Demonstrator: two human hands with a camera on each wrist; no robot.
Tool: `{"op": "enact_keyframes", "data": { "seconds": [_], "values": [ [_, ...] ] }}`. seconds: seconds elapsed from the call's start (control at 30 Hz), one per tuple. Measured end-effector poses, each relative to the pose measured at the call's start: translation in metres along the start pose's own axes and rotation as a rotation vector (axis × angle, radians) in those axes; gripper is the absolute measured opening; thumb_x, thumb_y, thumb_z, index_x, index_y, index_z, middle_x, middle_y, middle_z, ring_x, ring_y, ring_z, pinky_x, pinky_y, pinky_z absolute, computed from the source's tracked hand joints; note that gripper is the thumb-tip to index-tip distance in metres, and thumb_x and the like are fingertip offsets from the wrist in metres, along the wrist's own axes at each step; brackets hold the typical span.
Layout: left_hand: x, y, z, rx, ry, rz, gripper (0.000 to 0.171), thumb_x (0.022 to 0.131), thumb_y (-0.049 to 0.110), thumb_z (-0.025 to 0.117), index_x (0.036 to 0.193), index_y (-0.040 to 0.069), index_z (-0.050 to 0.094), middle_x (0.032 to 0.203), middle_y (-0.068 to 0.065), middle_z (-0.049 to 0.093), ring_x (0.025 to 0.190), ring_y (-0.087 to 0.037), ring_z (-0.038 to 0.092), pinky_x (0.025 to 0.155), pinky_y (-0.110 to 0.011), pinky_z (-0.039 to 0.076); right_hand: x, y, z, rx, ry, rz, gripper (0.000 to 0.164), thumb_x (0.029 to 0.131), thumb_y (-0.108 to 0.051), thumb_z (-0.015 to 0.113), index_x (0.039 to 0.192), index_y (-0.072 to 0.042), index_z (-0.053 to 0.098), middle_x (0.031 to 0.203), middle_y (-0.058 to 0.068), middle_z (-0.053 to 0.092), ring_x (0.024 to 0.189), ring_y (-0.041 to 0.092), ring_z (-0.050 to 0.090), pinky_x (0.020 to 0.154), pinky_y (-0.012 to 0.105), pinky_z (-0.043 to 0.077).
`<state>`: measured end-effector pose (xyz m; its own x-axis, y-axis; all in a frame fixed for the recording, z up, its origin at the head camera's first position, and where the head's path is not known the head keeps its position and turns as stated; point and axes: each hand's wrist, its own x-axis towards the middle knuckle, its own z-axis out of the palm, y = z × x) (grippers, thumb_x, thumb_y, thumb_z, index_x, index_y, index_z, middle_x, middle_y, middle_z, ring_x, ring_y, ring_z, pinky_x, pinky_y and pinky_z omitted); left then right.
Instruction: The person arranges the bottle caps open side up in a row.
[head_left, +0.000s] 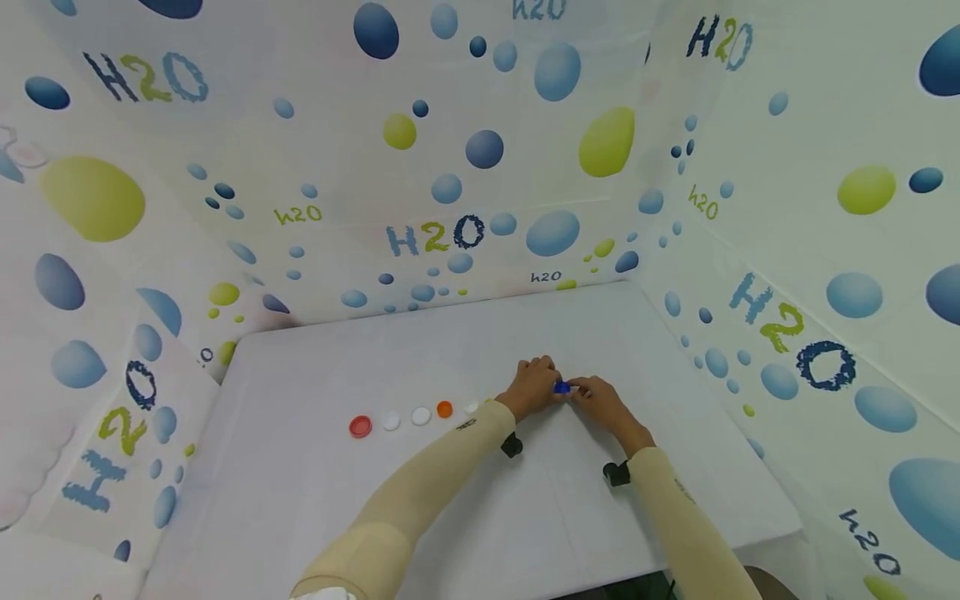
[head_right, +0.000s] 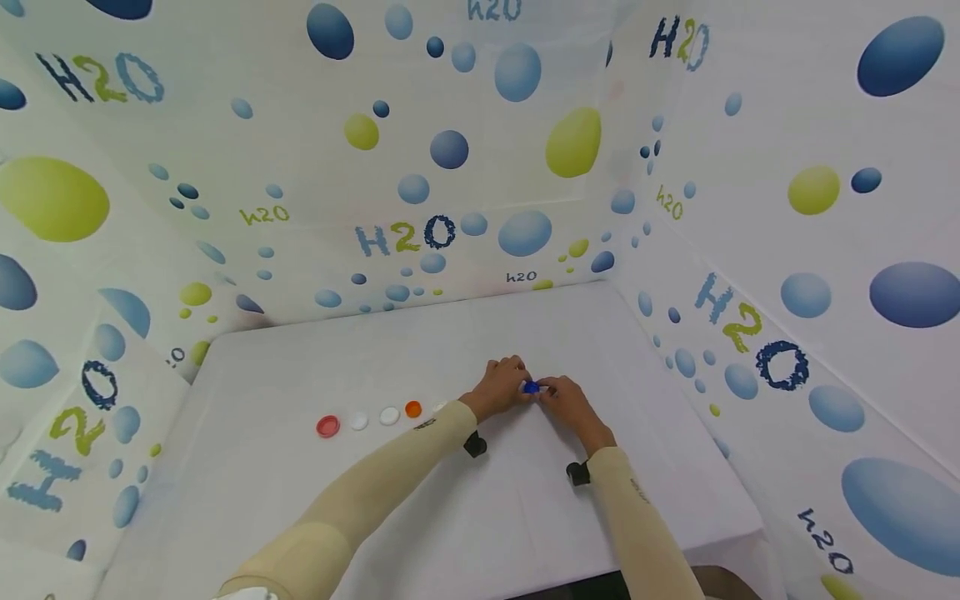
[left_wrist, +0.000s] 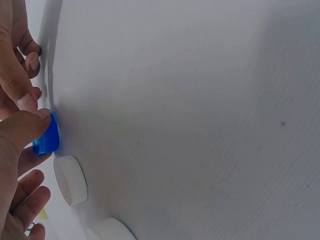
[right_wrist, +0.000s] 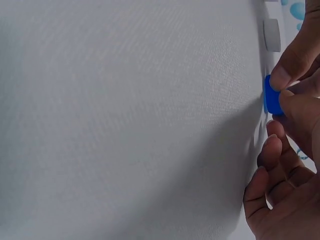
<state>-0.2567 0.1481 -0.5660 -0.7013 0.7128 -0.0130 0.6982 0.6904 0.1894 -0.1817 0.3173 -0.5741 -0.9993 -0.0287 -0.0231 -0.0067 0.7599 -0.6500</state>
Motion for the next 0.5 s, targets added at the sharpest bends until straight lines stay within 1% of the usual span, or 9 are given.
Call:
{"op": "enact_keyframes", "data": {
  "seconds": [0.2, 0.37, 0.5],
  "values": [
    [-0.0015, -0.0011, -0.0022, -0.012, 0.010, -0.002, 0.039, 0.102, 0.050, 0.066, 0.126, 0.020, 0.076, 0.131, -0.001, 0.061, 0.123, -0.020, 0.058, 0.106, -0.043, 0.041, 0.0004, -0.0042, 0.0014, 0.007, 0.006, 0.015, 0.031, 0.104, -0.006, 0.061, 0.132, 0.007, 0.067, 0.105, 0.019, 0.066, 0.098, 0.031, 0.064, 0.088, 0.049, 0.053],
    [-0.0008, -0.0016, -0.0021, -0.014, -0.004, -0.013, 0.041, 0.103, 0.050, 0.066, 0.129, 0.019, 0.073, 0.132, -0.002, 0.060, 0.124, -0.020, 0.057, 0.106, -0.043, 0.041, 0.0010, -0.0040, 0.0008, 0.007, 0.002, 0.013, 0.032, 0.105, -0.008, 0.061, 0.134, 0.007, 0.065, 0.105, 0.019, 0.067, 0.096, 0.030, 0.063, 0.086, 0.048, 0.053],
    [-0.0026, -0.0042, -0.0027, -0.054, -0.021, -0.046, 0.045, 0.101, 0.047, 0.071, 0.134, 0.017, 0.069, 0.136, -0.004, 0.059, 0.126, -0.021, 0.055, 0.106, -0.043, 0.040, 0.0009, -0.0002, -0.0018, 0.030, -0.006, 0.035, 0.038, 0.106, -0.012, 0.063, 0.140, 0.006, 0.060, 0.106, 0.018, 0.068, 0.101, 0.031, 0.065, 0.091, 0.051, 0.053]
  ]
}}
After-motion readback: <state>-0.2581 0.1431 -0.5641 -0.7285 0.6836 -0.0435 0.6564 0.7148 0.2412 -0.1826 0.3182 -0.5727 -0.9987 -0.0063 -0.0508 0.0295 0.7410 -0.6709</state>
